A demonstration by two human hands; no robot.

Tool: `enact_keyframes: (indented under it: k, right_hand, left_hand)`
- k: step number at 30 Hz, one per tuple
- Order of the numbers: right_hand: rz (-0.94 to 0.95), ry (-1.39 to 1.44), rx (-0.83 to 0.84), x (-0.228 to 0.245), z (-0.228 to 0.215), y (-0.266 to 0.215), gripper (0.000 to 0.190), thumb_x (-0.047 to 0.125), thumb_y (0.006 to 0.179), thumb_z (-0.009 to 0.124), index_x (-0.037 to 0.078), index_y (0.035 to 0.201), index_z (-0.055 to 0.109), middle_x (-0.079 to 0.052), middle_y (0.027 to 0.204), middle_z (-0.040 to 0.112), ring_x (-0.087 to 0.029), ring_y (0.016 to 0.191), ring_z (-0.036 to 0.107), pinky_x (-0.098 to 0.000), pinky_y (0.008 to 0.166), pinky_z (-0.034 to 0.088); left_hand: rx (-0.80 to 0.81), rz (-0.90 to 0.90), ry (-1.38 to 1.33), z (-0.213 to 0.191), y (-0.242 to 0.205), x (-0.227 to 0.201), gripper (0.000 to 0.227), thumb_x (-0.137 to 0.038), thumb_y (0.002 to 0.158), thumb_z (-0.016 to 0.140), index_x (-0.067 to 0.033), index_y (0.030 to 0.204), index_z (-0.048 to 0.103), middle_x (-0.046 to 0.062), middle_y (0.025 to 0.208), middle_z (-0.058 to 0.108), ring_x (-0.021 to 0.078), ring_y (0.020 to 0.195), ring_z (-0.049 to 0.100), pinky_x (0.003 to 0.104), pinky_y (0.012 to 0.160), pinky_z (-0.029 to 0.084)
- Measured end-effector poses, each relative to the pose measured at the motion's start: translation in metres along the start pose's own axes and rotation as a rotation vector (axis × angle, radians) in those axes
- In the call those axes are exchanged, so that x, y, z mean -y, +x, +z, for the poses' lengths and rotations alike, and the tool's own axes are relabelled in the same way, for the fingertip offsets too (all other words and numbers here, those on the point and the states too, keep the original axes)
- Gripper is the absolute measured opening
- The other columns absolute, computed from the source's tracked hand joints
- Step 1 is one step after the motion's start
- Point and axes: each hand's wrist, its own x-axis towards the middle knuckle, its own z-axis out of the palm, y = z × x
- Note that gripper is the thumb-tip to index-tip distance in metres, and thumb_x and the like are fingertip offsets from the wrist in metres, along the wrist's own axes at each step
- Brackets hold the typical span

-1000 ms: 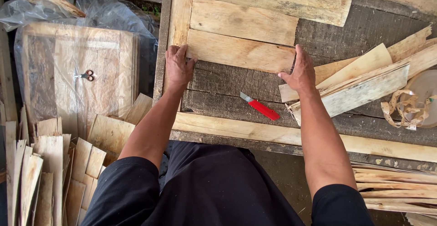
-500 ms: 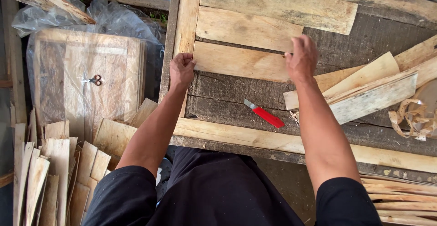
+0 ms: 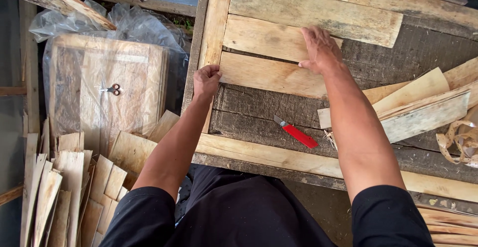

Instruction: Trimming and fitting thin wood strips into a wooden frame using a utility knife.

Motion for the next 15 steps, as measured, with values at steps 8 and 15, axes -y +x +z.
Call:
enact_keyframes:
  k: [8, 15]
  right_hand:
    - [0.345, 0.262, -0.412, -0.046, -0.006, -0.071, 0.109, 0.026, 0.068, 0.097, 0.012, 0.158, 0.037, -0.018, 0.155, 0.041, -0.037, 0.143, 0.04, -0.0555, 0.115, 0.04]
    - [0.968, 0.132, -0.57, -0.143, 0.047, -0.107, 0.121, 0.057, 0.069, 0.095, -0.003, 0.15, 0.027, -0.033, 0.149, 0.041, -0.051, 0.138, 0.043, -0.0598, 0.112, 0.043]
  left_hand:
    - [0.044, -0.103, -0.214, 0.012, 0.055, -0.015, 0.014, -0.01, 0.096, 0.069, -0.0044, 0.109, 0.073, 0.003, 0.087, 0.074, 0.0107, 0.07, 0.067, 0.025, 0.062, 0.058]
    - [-0.067, -0.008, -0.216, 0.047, 0.124, -0.01, 0.019, -0.001, 0.091, 0.073, -0.0015, 0.11, 0.076, 0.002, 0.084, 0.072, 0.009, 0.068, 0.062, 0.023, 0.056, 0.051]
